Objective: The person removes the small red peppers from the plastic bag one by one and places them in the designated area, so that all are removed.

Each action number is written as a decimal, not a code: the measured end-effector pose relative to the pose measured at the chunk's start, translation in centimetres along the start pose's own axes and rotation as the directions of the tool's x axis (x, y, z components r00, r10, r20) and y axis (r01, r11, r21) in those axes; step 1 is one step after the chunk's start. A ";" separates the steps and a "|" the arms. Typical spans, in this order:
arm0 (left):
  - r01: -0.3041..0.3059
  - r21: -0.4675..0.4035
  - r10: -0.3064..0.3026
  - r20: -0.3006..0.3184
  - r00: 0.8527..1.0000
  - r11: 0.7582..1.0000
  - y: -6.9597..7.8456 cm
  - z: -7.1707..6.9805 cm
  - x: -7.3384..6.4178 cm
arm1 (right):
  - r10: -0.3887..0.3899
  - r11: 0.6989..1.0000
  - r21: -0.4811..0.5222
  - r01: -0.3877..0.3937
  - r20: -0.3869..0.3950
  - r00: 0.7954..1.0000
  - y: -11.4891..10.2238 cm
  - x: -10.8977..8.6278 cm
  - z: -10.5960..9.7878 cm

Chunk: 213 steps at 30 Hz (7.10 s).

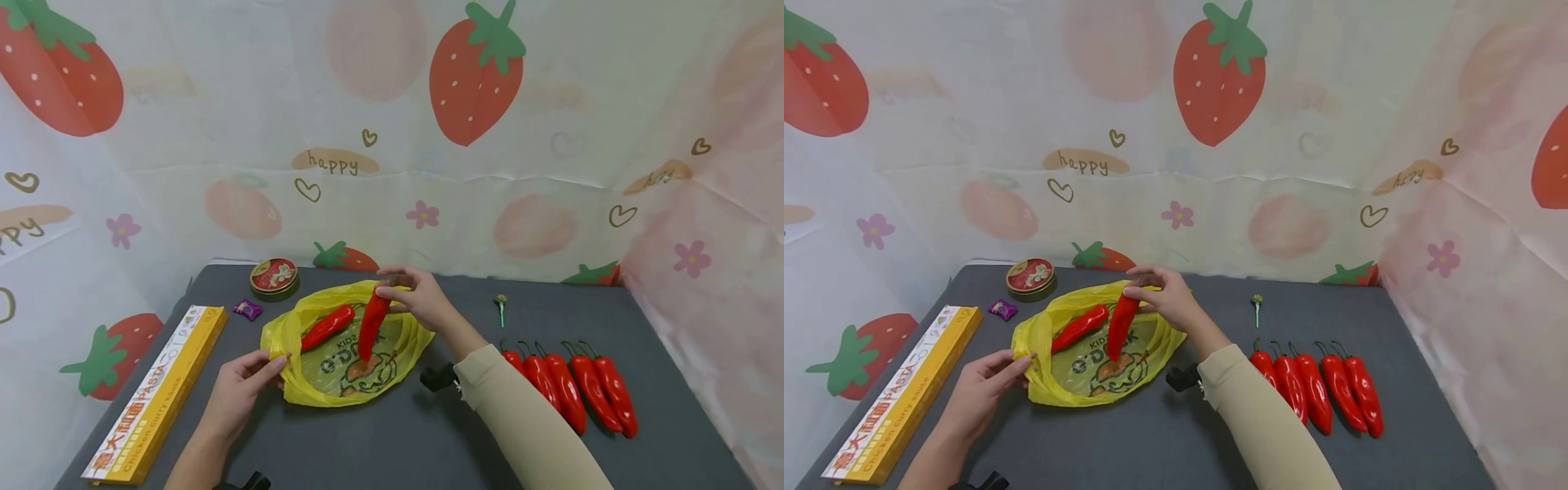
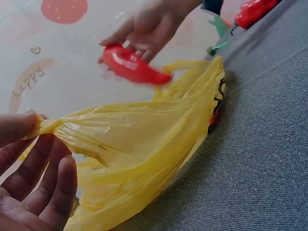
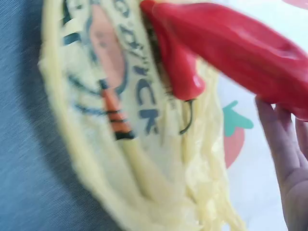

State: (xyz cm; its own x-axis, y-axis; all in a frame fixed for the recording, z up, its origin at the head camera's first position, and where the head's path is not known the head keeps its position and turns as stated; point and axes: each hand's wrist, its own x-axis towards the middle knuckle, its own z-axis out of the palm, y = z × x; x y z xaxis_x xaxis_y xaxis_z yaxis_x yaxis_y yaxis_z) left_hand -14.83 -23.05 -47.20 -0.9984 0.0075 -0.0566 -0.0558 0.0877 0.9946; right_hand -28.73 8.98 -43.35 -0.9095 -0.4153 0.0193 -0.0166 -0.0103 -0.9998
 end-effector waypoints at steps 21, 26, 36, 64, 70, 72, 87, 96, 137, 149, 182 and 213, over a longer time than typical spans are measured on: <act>0.020 0.002 -0.020 0.002 1.000 1.000 0.4 0.0 0.1 | -0.007 0.977 -0.213 -0.003 -0.046 0.999 1.4 -4.6 -3.9; 0.023 0.008 -0.023 -0.006 1.000 1.000 0.4 0.1 0.1 | 0.006 0.968 -0.252 -0.013 -0.027 1.000 1.5 -6.2 -5.1; 0.033 0.010 -0.033 -0.004 0.999 0.999 0.2 0.1 0.3 | 0.047 0.932 -0.360 -0.050 -0.017 0.999 1.2 -10.3 -8.8; 0.032 0.004 -0.032 -0.005 0.999 0.999 -0.1 0.0 0.1 | 0.022 0.632 -0.774 -0.016 -0.003 1.000 2.0 -15.1 -11.8; 0.040 0.008 -0.040 -0.007 0.999 0.999 -0.1 0.0 0.1 | 0.059 0.548 -0.834 -0.060 -0.033 0.998 1.9 -15.0 -11.6; 0.041 0.009 -0.041 -0.009 0.999 0.999 -0.1 0.0 0.1 | 0.077 0.530 -0.844 -0.080 -0.047 0.996 1.9 -15.0 -11.6; 0.043 0.005 -0.043 -0.009 0.999 0.999 0.0 0.0 0.2 | 0.080 0.534 -0.840 -0.097 -0.064 0.995 1.1 -15.1 -11.9; 0.043 0.005 -0.043 -0.009 0.999 0.999 0.0 0.0 0.1 | -0.018 0.561 -0.828 -0.019 -0.035 0.999 -0.9 -13.6 -11.1; 0.041 -0.011 -0.041 -0.006 0.999 0.999 -0.1 -0.1 0.1 | -0.013 0.746 -0.649 0.152 0.215 0.977 -1.1 -0.4 3.6; 0.038 -0.006 -0.038 0.005 0.999 0.999 -0.1 0.0 0.1 | 0.095 0.734 -0.676 0.070 0.204 0.974 1.7 3.2 6.7; 0.028 -0.007 -0.028 -0.007 1.000 1.000 0.0 -0.3 0.1 | 0.000 0.448 -0.830 0.333 0.372 0.928 0.0 1.2 6.2; 0.034 -0.017 -0.034 0.003 0.999 0.999 0.0 0.1 0.1 | 0.008 0.926 -0.365 -0.092 -0.223 0.975 -1.7 -11.1 -2.8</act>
State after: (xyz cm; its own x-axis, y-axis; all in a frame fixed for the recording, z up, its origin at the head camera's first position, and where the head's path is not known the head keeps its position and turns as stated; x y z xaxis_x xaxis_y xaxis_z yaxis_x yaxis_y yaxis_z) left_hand -14.93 -22.95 -47.23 -0.9959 0.0077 -0.0907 -0.0899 0.0710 0.9934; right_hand -19.76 16.19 -41.86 -0.9794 -0.2019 0.0098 -0.0837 0.3606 -0.9290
